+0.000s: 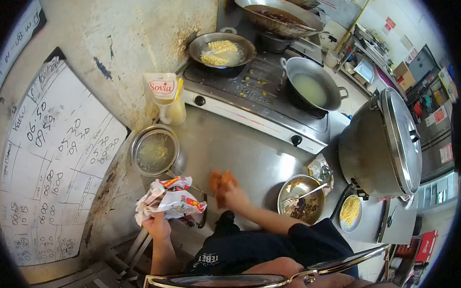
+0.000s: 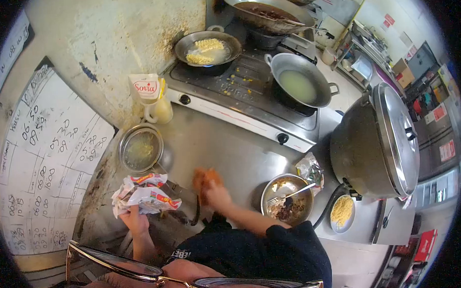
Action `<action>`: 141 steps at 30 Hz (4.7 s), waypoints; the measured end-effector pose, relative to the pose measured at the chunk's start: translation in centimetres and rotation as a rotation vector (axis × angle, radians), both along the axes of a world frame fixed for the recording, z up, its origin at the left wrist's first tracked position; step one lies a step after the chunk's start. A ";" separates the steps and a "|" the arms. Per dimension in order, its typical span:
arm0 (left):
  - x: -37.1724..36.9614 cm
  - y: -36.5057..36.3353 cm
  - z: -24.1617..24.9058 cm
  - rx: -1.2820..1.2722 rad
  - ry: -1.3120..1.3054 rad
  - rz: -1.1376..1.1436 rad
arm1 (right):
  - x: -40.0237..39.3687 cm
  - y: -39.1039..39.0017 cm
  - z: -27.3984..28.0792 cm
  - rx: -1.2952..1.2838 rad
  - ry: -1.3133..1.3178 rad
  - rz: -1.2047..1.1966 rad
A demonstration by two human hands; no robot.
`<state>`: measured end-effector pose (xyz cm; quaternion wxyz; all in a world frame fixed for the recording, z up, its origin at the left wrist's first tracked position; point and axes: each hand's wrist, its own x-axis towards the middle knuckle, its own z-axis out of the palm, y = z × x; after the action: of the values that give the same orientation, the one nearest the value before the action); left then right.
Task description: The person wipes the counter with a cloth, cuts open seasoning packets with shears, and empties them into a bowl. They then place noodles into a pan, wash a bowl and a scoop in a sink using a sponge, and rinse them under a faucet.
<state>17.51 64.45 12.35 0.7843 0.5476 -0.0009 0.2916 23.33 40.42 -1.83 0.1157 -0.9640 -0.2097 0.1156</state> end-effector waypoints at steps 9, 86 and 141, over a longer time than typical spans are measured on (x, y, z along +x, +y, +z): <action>6.4 -9.0 1.6 -0.087 -0.054 -0.253 | -4.3 -13.5 16.6 0.764 0.155 -0.402; 7.9 13.4 -0.6 0.229 0.486 0.418 | 46.5 -11.7 26.6 0.058 -0.523 -0.084; 6.0 11.5 3.5 0.158 0.074 0.376 | 35.2 -8.5 25.2 1.037 -0.132 -0.645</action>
<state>23.55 75.98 15.89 0.6703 0.6081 0.1072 0.4116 58.52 31.89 23.39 0.5857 -0.8020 0.0570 -0.1022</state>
